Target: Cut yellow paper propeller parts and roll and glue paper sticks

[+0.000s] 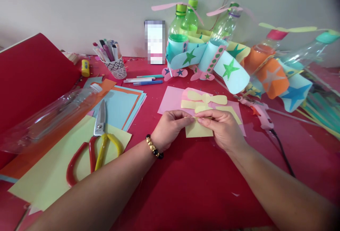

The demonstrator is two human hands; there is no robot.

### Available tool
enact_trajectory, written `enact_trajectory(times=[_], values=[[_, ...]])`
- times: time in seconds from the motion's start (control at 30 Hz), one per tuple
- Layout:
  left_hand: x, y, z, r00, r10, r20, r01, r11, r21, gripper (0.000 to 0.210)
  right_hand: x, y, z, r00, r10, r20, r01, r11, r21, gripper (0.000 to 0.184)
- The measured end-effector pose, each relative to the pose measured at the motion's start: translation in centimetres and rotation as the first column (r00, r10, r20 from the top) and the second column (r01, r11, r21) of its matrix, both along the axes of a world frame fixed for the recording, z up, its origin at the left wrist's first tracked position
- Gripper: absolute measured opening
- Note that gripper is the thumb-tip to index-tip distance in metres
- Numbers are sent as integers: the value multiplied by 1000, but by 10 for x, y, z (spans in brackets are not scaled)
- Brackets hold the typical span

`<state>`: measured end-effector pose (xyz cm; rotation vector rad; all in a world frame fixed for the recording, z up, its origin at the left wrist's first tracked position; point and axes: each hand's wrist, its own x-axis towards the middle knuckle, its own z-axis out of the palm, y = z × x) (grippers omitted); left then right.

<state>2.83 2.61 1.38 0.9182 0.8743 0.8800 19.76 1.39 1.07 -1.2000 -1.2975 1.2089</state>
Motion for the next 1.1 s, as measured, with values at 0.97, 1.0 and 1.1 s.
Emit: enact_trajectory(times=[0.97, 1.0, 1.1], values=[[-2, 1, -4, 1000, -20, -13, 20, 1000, 3, 22, 3, 1, -2, 991, -34, 131, 26, 997, 66, 12], [-2, 1, -5, 1000, -20, -10, 20, 1000, 6, 22, 3, 1, -2, 990, -33, 135, 24, 997, 70, 12], [-2, 1, -5, 1000, -21, -4, 21, 1000, 10, 21, 3, 1, -2, 989, -26, 149, 15, 997, 74, 12]])
